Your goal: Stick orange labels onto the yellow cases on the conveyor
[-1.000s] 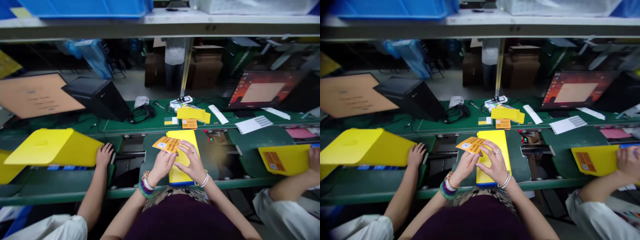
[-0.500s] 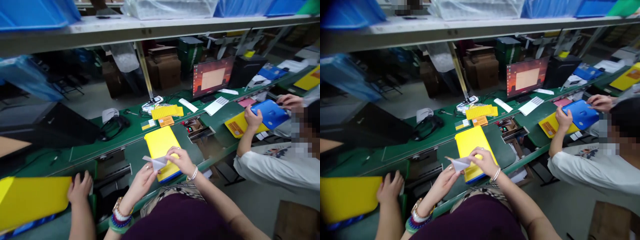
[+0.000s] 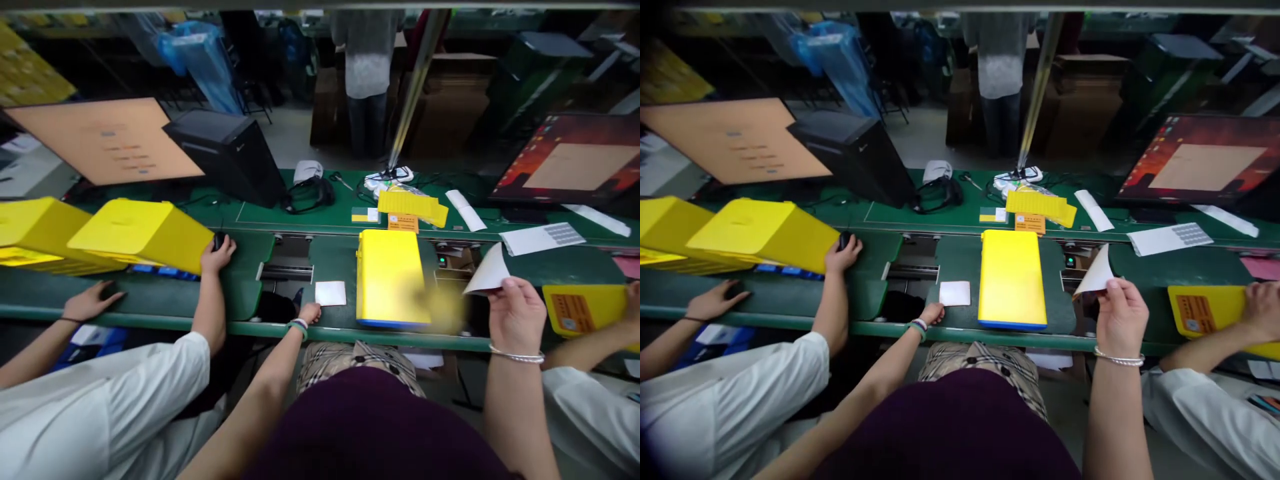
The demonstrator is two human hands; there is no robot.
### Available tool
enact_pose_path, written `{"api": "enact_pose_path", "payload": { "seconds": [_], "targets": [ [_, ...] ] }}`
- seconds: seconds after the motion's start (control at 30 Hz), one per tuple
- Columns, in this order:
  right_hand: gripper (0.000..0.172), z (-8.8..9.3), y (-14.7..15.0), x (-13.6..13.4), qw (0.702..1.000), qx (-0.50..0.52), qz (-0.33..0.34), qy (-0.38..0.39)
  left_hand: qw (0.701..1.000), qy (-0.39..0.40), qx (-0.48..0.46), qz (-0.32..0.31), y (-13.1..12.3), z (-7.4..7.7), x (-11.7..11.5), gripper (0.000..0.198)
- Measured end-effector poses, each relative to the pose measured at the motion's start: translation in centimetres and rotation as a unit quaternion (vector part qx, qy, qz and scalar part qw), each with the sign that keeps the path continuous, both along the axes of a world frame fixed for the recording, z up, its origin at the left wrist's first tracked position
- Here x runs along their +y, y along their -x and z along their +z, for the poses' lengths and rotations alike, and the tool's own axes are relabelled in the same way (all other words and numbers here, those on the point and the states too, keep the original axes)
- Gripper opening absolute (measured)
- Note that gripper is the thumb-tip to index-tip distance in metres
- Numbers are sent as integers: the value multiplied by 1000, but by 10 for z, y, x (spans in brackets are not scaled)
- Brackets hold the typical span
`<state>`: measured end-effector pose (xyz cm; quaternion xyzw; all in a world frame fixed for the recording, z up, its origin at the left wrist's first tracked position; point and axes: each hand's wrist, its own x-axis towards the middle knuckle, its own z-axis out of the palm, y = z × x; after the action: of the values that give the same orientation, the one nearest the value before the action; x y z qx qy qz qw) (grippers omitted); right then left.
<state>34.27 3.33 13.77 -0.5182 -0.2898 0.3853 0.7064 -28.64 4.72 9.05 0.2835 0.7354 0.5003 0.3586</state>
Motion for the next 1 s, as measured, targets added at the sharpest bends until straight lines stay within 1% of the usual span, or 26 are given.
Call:
{"api": "enact_pose_path", "payload": {
  "seconds": [0.07, 0.1, 0.13, 0.17, 0.2, 0.23, 0.3, 0.33, 0.4, 0.43, 0.47, 0.5, 0.53, 0.57, 0.6, 0.63, 0.67, 0.7, 0.73, 0.77, 0.83, 0.87, 0.9, 0.93, 1.0],
  "targets": [
    [26, 6, 8, -1, 1000, -12, 16, -6, 999, 29, 10, 25, -1, 16, -2, 49],
    [26, 10, 14, -1, 1000, -21, 18, -13, 999, 40, 11, 33, -6, 24, -4, 48],
    [25, 13, 22, -2, 999, -37, 16, -19, 998, 47, 5, 35, -18, 31, -8, 46],
    [23, 16, 30, -4, 998, -62, 12, -22, 998, 51, -7, 31, -35, 36, -13, 44],
    [22, 18, 39, -6, 995, -95, 10, -22, 998, 50, -28, 19, -60, 38, -20, 41],
    [20, 20, 49, -9, 990, -136, 12, -20, 997, 50, -54, -2, -90, 37, -30, 40],
    [18, 22, 72, -16, 968, -245, 48, -29, 990, 62, -108, -59, -161, 29, -52, 37],
    [16, 22, 86, -20, 948, -304, 78, -46, 984, 69, -135, -89, -197, 24, -63, 38],
    [15, 20, 114, -29, 893, -415, 144, -100, 969, 68, -186, -145, -258, 21, -82, 43],
    [17, 17, 129, -34, 860, -462, 174, -128, 957, 48, -229, -173, -280, 24, -87, 49],
    [20, 15, 143, -38, 827, -502, 200, -151, 935, 27, -295, -195, -297, 29, -90, 53],
    [21, 12, 156, -43, 797, -536, 223, -165, 910, 4, -361, -206, -310, 36, -90, 54],
    [23, 10, 167, -47, 769, -567, 242, -171, 884, -18, -420, -202, -318, 44, -89, 53],
    [23, 7, 176, -50, 744, -591, 261, -169, 866, -37, -464, -183, -323, 52, -86, 50],
    [22, 6, 181, -53, 727, -603, 285, -166, 858, -50, -488, -154, -327, 58, -84, 46],
    [21, 4, 182, -54, 717, -599, 315, -166, 861, -58, -489, -125, -329, 62, -81, 43],
    [22, 3, 181, -53, 718, -578, 350, -168, 868, -65, -482, -98, -330, 64, -80, 40],
    [24, 3, 176, -50, 730, -545, 377, -169, 874, -68, -474, -83, -330, 65, -79, 38],
    [26, 2, 168, -45, 753, -507, 387, -162, 879, -68, -466, -78, -330, 64, -79, 38],
    [27, 0, 158, -39, 786, -468, 377, -143, 885, -67, -454, -81, -330, 62, -80, 37],
    [27, -4, 136, -24, 863, -394, 310, -62, 898, -58, -427, -92, -329, 60, -81, 39],
    [30, -7, 125, -17, 893, -351, 281, -10, 904, -50, -413, -99, -330, 59, -82, 40],
    [32, -10, 115, -11, 913, -308, 267, 36, 909, -40, -401, -108, -330, 59, -83, 42],
    [34, -14, 106, -7, 923, -266, 269, 72, 913, -32, -389, -119, -332, 59, -83, 43],
    [30, -23, 94, -6, 927, -209, 291, 112, 915, -20, -373, -153, -338, 58, -84, 44]
  ]
}}
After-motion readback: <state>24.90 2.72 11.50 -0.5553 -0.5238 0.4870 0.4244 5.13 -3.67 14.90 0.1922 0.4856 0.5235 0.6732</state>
